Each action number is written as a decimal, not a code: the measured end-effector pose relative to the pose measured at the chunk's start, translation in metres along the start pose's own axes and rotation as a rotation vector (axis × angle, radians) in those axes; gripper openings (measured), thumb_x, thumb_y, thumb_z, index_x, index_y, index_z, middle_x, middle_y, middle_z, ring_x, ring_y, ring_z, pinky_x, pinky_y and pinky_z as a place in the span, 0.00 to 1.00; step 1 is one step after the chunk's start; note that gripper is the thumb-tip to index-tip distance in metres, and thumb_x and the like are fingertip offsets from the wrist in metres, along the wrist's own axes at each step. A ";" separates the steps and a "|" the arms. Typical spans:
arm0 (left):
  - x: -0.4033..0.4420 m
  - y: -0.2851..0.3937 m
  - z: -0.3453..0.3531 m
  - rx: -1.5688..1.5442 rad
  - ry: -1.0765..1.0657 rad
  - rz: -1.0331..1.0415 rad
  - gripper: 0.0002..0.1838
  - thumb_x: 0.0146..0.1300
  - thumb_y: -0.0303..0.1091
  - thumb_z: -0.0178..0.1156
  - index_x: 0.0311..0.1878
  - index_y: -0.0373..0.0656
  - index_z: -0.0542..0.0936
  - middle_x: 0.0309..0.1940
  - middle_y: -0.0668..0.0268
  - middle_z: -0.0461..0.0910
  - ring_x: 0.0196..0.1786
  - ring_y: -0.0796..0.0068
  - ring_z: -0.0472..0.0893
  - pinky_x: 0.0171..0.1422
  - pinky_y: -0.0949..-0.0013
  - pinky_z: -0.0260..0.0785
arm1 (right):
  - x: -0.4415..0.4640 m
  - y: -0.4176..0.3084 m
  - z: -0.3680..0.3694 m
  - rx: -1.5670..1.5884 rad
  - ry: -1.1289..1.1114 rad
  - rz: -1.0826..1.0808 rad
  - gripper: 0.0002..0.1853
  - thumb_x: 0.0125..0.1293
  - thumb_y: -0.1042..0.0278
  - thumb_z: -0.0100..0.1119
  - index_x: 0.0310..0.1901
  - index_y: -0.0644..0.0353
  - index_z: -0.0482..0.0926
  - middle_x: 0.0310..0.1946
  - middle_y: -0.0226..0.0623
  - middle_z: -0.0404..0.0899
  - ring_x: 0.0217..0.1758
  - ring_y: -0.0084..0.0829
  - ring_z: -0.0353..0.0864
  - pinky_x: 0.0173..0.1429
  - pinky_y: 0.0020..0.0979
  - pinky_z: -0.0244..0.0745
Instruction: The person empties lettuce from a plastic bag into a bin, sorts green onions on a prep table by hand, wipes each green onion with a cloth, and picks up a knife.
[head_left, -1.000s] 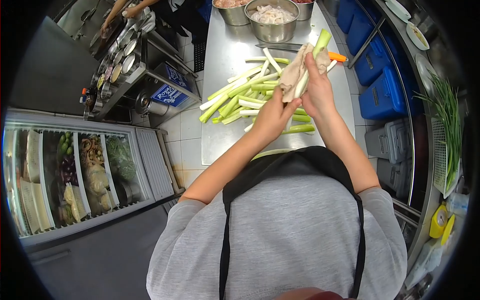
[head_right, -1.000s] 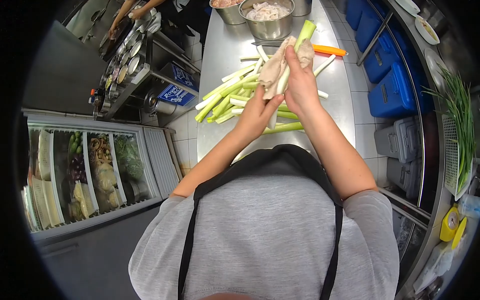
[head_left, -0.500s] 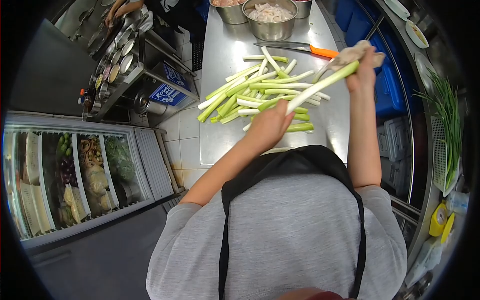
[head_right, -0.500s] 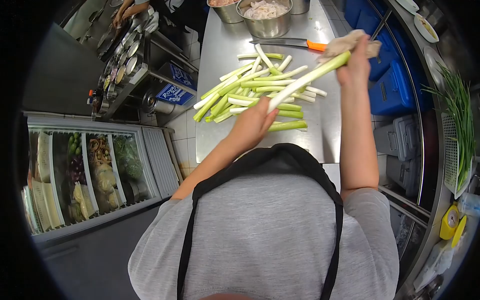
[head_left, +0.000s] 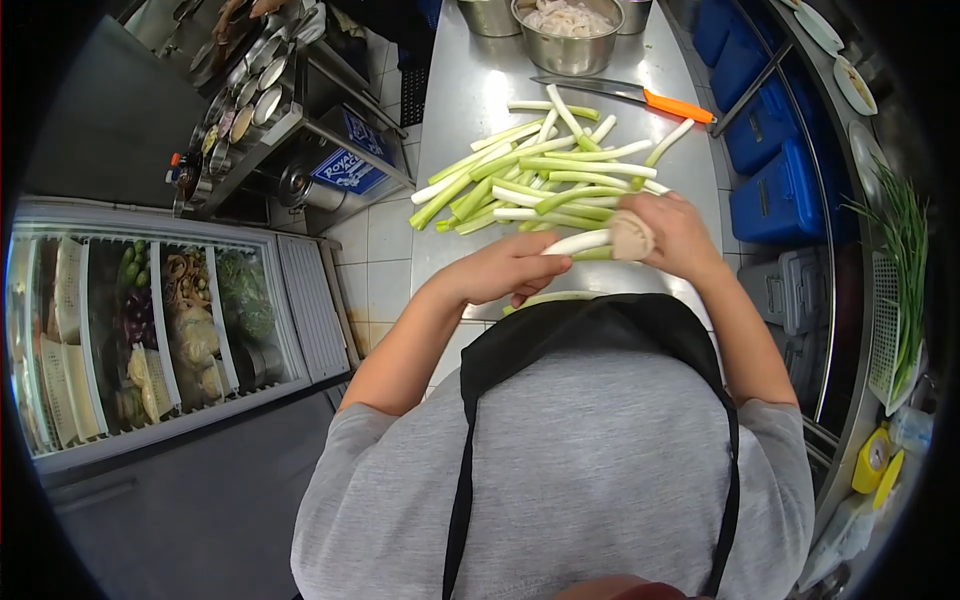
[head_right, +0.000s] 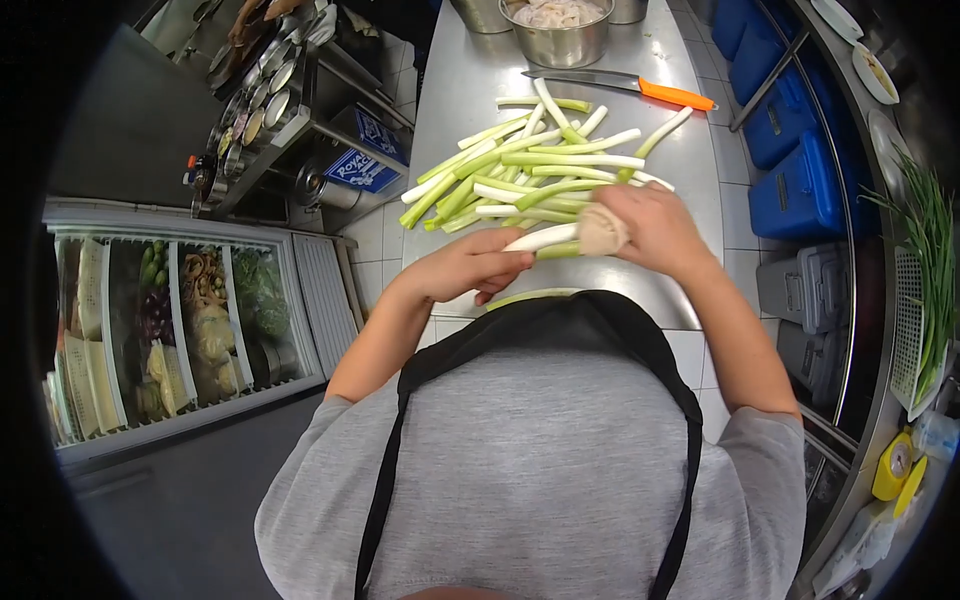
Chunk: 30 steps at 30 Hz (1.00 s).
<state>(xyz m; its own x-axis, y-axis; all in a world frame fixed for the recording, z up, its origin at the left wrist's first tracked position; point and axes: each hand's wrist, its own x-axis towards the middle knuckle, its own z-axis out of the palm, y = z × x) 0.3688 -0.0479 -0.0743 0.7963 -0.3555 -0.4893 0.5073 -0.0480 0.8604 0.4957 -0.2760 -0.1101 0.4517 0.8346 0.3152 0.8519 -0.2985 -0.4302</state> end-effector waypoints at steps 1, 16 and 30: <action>-0.007 0.000 -0.001 0.140 -0.006 -0.007 0.12 0.66 0.42 0.49 0.35 0.44 0.68 0.16 0.75 0.61 0.16 0.86 0.62 0.18 0.79 0.59 | -0.008 0.005 -0.006 -0.008 -0.018 0.025 0.25 0.42 0.53 0.68 0.42 0.53 0.72 0.33 0.33 0.76 0.38 0.35 0.76 0.43 0.34 0.66; 0.034 -0.024 -0.065 1.043 0.847 0.414 0.16 0.57 0.35 0.57 0.49 0.43 0.75 0.41 0.55 0.73 0.46 0.56 0.72 0.51 0.62 0.64 | -0.076 0.050 0.008 0.085 0.235 0.519 0.23 0.44 0.73 0.63 0.46 0.57 0.71 0.40 0.38 0.75 0.44 0.42 0.74 0.49 0.33 0.67; 0.058 -0.025 -0.148 0.828 1.152 0.422 0.12 0.62 0.33 0.49 0.44 0.37 0.76 0.34 0.57 0.79 0.39 0.57 0.77 0.46 0.63 0.69 | -0.038 0.024 0.013 0.660 0.530 0.435 0.21 0.54 0.69 0.60 0.51 0.58 0.68 0.46 0.32 0.71 0.48 0.25 0.70 0.54 0.25 0.64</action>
<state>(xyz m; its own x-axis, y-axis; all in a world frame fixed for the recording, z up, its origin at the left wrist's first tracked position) 0.4513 0.0710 -0.1456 0.8510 0.4224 0.3119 0.1651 -0.7791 0.6048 0.4959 -0.3087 -0.1435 0.8934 0.3449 0.2878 0.3324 -0.0768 -0.9400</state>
